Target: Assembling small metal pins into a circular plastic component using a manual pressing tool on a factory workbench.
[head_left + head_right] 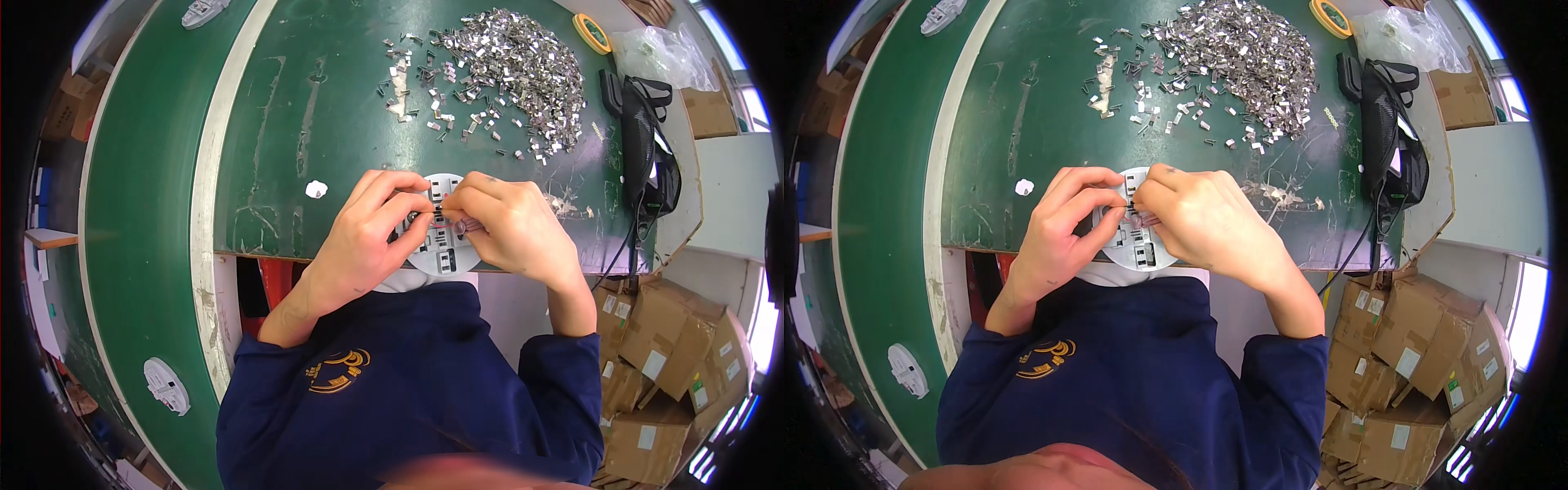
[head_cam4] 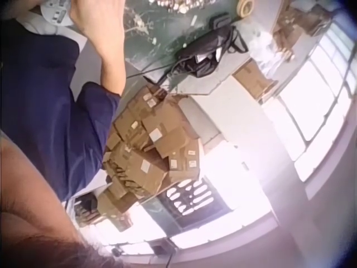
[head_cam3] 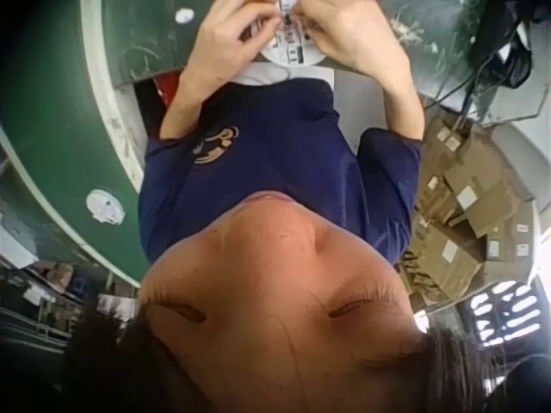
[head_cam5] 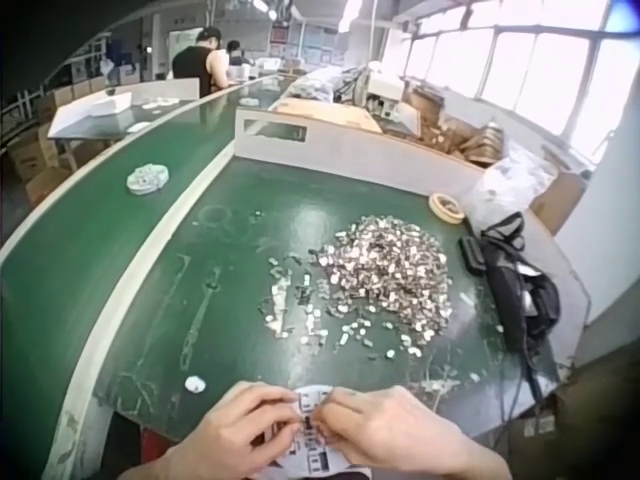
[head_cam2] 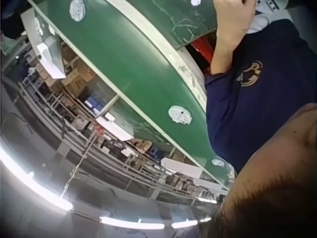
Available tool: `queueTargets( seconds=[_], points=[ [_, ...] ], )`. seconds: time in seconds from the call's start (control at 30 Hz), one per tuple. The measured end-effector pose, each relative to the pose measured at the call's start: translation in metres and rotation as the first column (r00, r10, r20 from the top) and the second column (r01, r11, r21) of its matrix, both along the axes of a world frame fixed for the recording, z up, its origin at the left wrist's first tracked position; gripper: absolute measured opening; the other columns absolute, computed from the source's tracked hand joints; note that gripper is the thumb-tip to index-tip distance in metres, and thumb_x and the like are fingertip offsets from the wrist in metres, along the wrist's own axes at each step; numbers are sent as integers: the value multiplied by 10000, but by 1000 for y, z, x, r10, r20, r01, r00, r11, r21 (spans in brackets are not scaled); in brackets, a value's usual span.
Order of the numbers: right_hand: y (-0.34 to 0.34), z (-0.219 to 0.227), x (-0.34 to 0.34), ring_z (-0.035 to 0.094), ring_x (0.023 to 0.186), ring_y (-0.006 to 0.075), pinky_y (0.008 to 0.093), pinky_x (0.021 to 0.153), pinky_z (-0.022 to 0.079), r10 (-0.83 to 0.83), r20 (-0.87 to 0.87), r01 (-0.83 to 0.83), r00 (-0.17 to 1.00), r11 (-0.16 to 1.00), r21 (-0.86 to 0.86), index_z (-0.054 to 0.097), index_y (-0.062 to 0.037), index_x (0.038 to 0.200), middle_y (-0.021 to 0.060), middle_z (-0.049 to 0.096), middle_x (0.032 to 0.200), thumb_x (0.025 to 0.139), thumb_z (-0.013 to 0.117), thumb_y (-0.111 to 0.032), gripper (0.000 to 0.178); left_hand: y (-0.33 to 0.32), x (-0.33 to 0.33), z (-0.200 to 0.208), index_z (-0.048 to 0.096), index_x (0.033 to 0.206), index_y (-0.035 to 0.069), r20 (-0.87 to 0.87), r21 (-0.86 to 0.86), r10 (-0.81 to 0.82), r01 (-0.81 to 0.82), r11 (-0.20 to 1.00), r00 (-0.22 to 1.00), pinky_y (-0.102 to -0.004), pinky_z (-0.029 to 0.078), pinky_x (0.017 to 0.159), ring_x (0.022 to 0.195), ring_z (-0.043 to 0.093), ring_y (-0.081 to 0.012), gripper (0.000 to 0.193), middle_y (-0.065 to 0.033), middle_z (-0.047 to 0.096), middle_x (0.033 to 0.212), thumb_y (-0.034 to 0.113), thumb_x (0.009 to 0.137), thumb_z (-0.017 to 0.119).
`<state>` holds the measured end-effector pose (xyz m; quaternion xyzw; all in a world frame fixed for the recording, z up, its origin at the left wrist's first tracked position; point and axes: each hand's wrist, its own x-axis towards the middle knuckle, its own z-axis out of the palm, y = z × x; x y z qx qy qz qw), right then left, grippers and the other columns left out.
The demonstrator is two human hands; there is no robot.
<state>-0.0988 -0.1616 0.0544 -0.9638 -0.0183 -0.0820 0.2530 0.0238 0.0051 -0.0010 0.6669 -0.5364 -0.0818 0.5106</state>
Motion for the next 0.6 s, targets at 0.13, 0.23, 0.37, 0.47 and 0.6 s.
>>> queueTargets(
  seconds=[0.13,0.23,0.37,0.47,0.6],
  points=[
    [10,6,3,632,677,334,413,577,508,22,-29,-26,999,992,-124,625,-19,888,116,591,806,687,659,38,212,1,1,0,670,939,7,2,-1,-1,1,1000,1000,-349,516,818,991,613,-269,154,-96,651,1093,-27,800,723],
    [20,11,5,617,670,337,418,577,506,43,-114,-67,993,974,-218,608,0,905,136,575,810,696,642,32,214,3,2,1,671,945,6,-5,1,-17,17,1000,1000,-354,517,822,999,614,-274,156,-98,649,1099,-34,801,718],
    [23,10,6,606,658,328,416,587,507,49,-58,-59,997,980,-191,572,25,839,152,549,769,747,635,24,111,5,4,-2,676,992,7,-10,6,-41,41,999,999,-358,516,863,1018,616,-278,216,-103,643,1142,-32,786,730],
    [2,2,5,588,612,279,394,544,480,67,12,-68,998,997,34,538,20,785,120,504,701,816,624,12,93,9,4,-3,621,1204,7,-50,32,-54,56,998,997,-400,479,968,1127,572,-316,514,-141,582,1276,95,738,820],
    [3,14,8,536,532,186,325,489,433,-148,89,96,985,896,433,515,21,715,68,492,612,947,579,-90,266,9,-9,2,463,1401,-14,83,127,-49,38,991,995,-451,405,1065,1245,485,-359,905,-178,487,1391,248,652,898]
  ],
)
